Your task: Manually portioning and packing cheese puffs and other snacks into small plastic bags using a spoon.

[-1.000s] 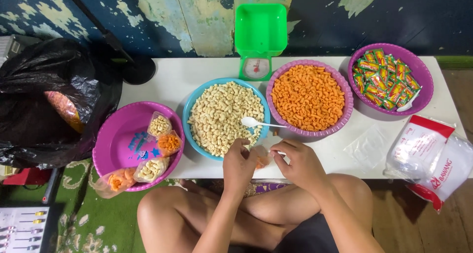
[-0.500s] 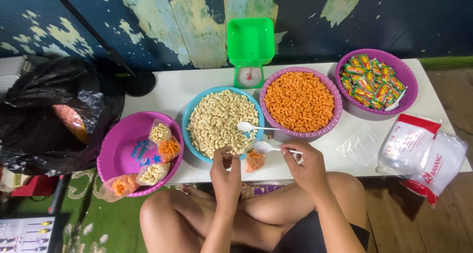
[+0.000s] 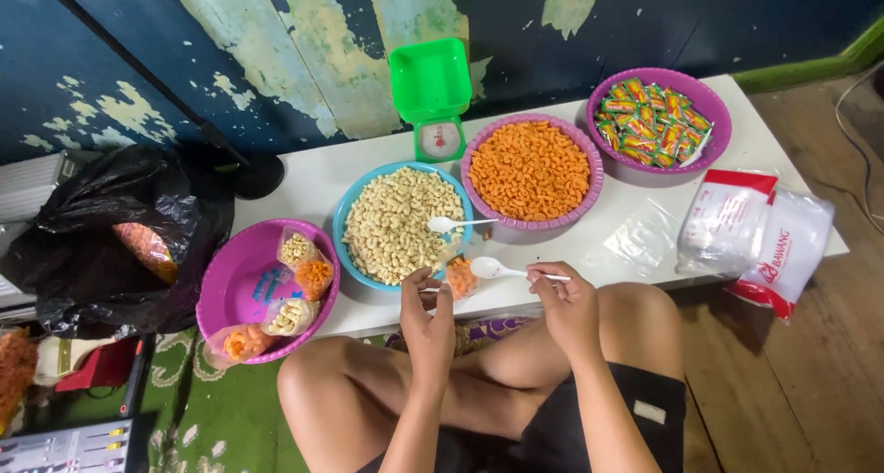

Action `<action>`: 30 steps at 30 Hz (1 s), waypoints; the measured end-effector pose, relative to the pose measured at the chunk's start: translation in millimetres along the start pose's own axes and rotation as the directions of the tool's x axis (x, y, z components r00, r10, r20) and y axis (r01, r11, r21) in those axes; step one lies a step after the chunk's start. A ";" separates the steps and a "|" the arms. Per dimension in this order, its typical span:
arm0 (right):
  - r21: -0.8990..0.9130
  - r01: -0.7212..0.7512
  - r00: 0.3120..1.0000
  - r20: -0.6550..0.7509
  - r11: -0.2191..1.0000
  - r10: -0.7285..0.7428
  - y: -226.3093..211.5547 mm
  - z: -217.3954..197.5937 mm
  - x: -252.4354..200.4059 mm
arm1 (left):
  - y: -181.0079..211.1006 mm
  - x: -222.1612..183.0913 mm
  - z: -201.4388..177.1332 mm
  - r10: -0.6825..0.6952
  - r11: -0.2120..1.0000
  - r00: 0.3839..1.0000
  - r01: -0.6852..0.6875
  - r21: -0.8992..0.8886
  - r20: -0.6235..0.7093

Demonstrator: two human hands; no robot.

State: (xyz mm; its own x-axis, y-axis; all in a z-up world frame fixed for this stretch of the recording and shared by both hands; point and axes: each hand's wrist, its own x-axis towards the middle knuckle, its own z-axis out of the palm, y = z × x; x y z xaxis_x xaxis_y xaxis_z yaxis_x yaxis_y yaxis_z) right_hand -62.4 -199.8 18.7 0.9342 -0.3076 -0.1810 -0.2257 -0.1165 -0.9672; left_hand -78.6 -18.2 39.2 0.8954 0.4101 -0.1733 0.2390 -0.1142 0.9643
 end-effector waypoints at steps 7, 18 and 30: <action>0.074 0.150 0.989 0.001 0.986 -0.151 17.4 -5.2 5.0 | -1.2 3.7 3.1 0.163 0.982 0.986 -0.160 -0.098 0.030; 0.051 0.119 0.990 -0.083 0.992 -0.115 15.4 -23.5 47.4 | 14.8 46.9 53.7 0.347 0.918 0.925 -0.301 -0.258 0.155; -0.201 0.042 0.983 -0.167 0.979 -0.077 23.8 -39.2 153.9 | 4.2 95.4 161.5 0.042 0.953 0.962 0.042 -0.299 0.271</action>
State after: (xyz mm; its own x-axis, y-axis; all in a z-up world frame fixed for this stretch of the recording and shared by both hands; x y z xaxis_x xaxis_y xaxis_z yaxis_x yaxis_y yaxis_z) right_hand 65.2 -286.9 -25.1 0.8896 -0.4507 -0.0740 -0.2369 -0.3167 -0.9185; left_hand 68.5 -125.7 -5.7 0.9729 0.1447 -0.1801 0.1534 0.1785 0.9719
